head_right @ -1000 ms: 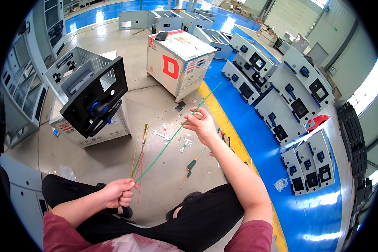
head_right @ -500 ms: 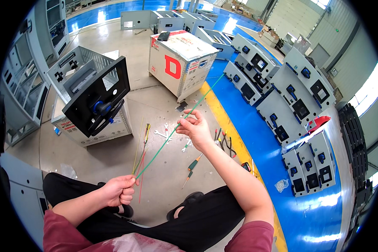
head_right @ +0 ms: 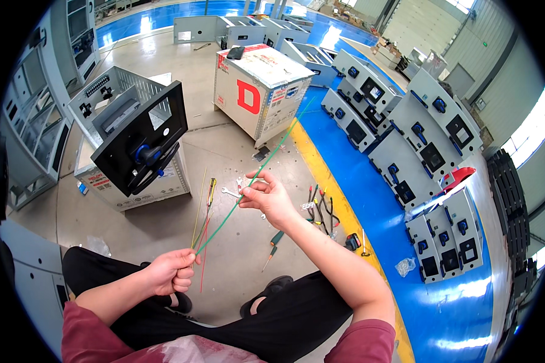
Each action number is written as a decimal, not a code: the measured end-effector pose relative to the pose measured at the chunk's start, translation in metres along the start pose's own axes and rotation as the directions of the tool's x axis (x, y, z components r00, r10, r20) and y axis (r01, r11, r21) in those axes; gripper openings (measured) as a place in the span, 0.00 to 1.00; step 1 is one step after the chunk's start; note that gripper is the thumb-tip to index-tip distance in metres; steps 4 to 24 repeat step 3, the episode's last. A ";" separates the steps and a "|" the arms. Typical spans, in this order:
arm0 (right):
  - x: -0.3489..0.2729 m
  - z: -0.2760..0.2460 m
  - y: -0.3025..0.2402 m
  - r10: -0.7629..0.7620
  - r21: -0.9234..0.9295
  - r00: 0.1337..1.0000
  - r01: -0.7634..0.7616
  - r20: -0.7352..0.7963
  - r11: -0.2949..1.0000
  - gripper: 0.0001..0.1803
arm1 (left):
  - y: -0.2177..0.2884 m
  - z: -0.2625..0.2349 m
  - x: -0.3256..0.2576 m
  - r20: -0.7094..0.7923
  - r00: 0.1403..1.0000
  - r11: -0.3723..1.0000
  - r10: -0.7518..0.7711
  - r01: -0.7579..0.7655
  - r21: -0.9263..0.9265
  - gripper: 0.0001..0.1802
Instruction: The person sits on the floor and strips the insulation from the ends of several colored wires by hand. They handle yellow, green, and red wires sequentially, pulling off the outer sheath to expose the inner conductor.
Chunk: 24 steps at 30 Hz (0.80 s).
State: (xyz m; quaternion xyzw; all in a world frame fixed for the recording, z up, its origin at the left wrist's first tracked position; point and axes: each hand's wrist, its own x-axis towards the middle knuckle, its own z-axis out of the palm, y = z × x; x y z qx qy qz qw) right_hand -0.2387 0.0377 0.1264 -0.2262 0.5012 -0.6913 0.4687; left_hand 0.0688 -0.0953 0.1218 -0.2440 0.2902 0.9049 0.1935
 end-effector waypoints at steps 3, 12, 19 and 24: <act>-0.002 -0.003 0.002 0.002 0.071 0.997 -0.007 0.076 0.997 0.27 | 0.000 0.002 -0.003 0.060 0.998 0.999 -0.004 0.007 -0.048 0.11; -0.002 -0.003 0.002 0.002 0.071 0.997 -0.007 0.076 0.997 0.27 | 0.000 0.002 -0.003 0.060 0.998 0.999 -0.004 0.007 -0.048 0.11; -0.002 -0.003 0.002 0.002 0.071 0.997 -0.007 0.076 0.997 0.27 | 0.000 0.002 -0.003 0.060 0.998 0.999 -0.004 0.007 -0.048 0.11; -0.002 -0.003 0.002 0.002 0.071 0.997 -0.007 0.076 0.997 0.27 | 0.000 0.002 -0.003 0.060 0.998 0.999 -0.004 0.007 -0.048 0.11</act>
